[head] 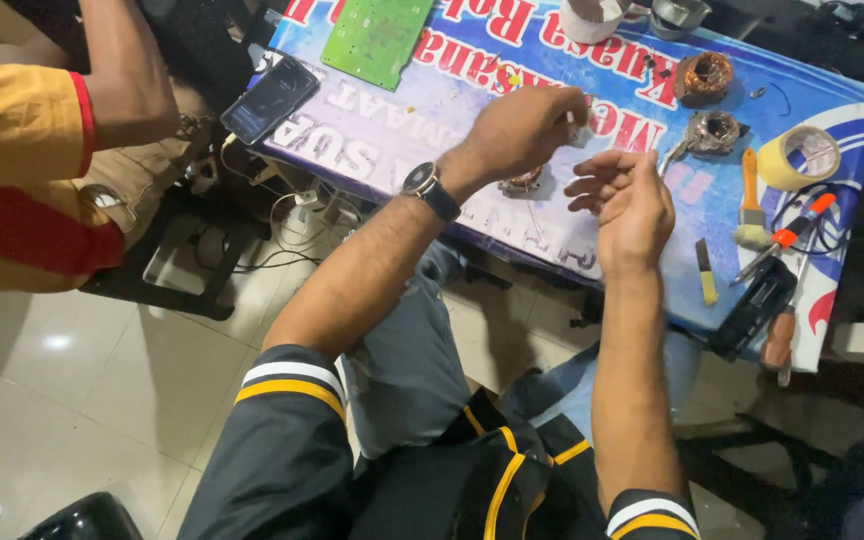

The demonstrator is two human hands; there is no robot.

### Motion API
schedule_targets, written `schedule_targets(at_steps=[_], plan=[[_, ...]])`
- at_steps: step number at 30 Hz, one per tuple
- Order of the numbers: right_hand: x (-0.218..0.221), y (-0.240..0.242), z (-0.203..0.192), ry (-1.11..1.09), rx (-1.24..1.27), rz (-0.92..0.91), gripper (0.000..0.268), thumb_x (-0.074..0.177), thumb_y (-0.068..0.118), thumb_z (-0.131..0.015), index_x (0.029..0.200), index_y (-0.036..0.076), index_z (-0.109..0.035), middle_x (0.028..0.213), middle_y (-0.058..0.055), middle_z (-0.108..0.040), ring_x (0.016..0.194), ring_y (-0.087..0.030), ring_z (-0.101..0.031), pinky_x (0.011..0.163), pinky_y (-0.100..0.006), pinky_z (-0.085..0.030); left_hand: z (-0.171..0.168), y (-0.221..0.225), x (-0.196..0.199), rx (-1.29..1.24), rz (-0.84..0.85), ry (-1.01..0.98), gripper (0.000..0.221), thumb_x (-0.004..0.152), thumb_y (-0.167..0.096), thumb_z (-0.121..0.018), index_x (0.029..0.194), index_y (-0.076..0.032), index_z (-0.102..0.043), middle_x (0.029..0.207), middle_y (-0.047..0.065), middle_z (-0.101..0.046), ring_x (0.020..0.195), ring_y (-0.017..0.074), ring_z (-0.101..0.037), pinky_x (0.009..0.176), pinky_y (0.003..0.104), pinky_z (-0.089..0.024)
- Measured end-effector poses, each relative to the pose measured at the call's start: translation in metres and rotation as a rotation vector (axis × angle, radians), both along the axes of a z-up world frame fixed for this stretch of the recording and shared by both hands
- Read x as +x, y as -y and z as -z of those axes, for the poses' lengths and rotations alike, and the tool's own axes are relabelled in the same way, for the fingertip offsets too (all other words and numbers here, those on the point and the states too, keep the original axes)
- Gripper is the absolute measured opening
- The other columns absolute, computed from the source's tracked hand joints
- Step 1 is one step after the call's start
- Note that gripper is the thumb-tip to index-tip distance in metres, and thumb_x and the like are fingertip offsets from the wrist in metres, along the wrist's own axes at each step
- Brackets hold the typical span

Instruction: Inspecting and repairing copper wire coils using pliers on a workbench.

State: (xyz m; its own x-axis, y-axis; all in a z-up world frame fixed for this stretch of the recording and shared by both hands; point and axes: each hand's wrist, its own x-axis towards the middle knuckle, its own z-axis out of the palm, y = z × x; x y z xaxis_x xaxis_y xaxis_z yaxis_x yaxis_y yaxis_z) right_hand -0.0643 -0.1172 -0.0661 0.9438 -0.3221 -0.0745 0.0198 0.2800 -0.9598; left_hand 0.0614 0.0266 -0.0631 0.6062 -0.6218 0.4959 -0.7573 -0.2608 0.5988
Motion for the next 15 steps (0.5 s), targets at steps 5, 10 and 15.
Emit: schedule_targets(at_steps=[5,10,15], plan=[[0.016,-0.002,-0.001,0.1,0.141,-0.07,0.043,0.104,0.045,-0.043,0.081,0.012,-0.058,0.089,-0.012,-0.07,0.076,-0.026,-0.071,0.059,-0.034,-0.055,0.05,-0.007,0.02,0.673,-0.085,-0.314,0.04,0.093,-0.018,-0.066,0.133,-0.016,-0.064,0.121,0.008,-0.071,0.109,0.0279,-0.067,0.077,0.044,-0.059],[0.031,-0.008,-0.012,0.184,0.2,-0.16,0.043,0.105,0.042,-0.045,0.073,0.013,-0.049,0.084,-0.011,-0.065,0.079,-0.028,-0.069,0.062,-0.035,-0.055,0.073,0.002,0.018,0.907,-0.047,-0.345,0.029,0.093,-0.028,-0.065,0.121,-0.022,-0.064,0.113,0.006,-0.071,0.1,0.0284,-0.069,0.073,0.041,-0.057],[0.017,-0.001,-0.073,0.247,0.25,-0.16,0.041,0.104,0.042,-0.042,0.073,0.015,-0.048,0.088,-0.007,-0.066,0.085,-0.025,-0.068,0.068,-0.037,-0.055,0.111,0.013,0.033,0.897,-0.08,-0.276,0.032,0.09,-0.03,-0.072,0.117,-0.014,-0.066,0.105,0.008,-0.072,0.093,0.0284,-0.071,0.071,0.04,-0.061]])
